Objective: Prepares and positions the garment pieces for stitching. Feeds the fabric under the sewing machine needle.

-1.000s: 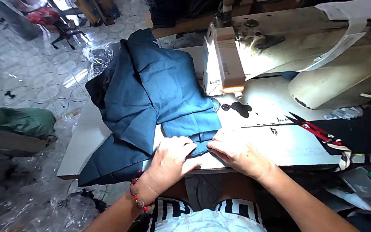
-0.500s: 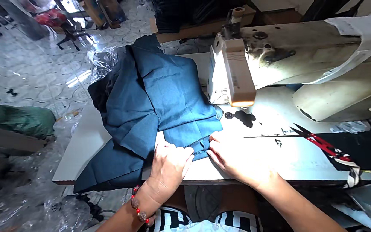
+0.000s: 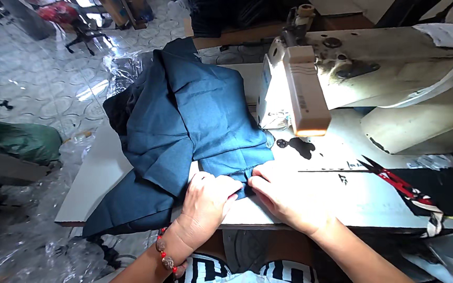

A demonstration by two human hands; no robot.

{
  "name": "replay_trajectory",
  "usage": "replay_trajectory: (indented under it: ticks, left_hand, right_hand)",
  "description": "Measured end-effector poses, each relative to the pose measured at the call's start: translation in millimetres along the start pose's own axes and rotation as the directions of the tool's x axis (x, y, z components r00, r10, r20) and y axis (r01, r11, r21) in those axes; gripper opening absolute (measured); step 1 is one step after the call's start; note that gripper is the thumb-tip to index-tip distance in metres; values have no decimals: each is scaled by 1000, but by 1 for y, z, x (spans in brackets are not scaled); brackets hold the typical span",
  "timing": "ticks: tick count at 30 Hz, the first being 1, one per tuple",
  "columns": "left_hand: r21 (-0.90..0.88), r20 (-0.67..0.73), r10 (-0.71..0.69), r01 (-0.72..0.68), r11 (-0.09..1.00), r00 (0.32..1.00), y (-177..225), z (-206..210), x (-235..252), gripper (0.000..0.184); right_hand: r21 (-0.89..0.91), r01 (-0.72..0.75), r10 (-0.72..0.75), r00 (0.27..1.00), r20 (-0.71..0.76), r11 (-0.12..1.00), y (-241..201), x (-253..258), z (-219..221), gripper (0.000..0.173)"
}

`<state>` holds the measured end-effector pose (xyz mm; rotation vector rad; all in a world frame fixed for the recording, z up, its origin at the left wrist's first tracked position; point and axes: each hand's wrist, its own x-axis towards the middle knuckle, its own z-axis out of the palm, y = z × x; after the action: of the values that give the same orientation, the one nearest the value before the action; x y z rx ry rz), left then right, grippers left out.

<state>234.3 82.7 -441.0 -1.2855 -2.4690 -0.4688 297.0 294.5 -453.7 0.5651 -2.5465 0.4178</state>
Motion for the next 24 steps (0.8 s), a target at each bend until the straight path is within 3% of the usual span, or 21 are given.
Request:
replay_trajectory:
  ticks: [5,9,12,14,16,18,20,22,24]
  left_hand:
    - [-53,137,10,-3,999,991,-4,-5,7,21]
    - [-21,241,19,-14,1000,970,-1,-14,16,19]
    - [-3,321,170,-179,984,932,1,-22,33,14]
    - [-21,336,439,-460,888,833,-3,-23,53,11]
    - [-125,339,696,-702,701,633,-10,-22,79,16]
    - [-275,385,784,-751,600,486,-22,-18,98,25]
    - [-340,485,726,-660,670,487,-36,-14,101,60]
    - [-280,640,543,-493,824,544,-38,-21,92,67]
    - [-119,772,268,-284,952,577,-25,-30,85,70]
  right_hand:
    - [-149,85,-96,993,-67,985,-18,-12,3,25]
    - [-281,-70,72,997,0,957,-55,-18,3,31]
    - [-355,-165,195,980,50,920,-73,-26,7,39]
    - [-396,-185,222,974,51,899,-79,-28,8,36]
    - [-387,-171,205,978,46,906,-79,-26,7,26]
    - [-348,-155,184,982,51,924,-75,-25,7,30]
    - [-280,-132,151,987,47,951,-65,-24,6,39]
    - [-158,-81,92,994,62,984,-46,-22,5,38]
    - [-20,13,-11,995,102,1000,-19,-17,4,32]
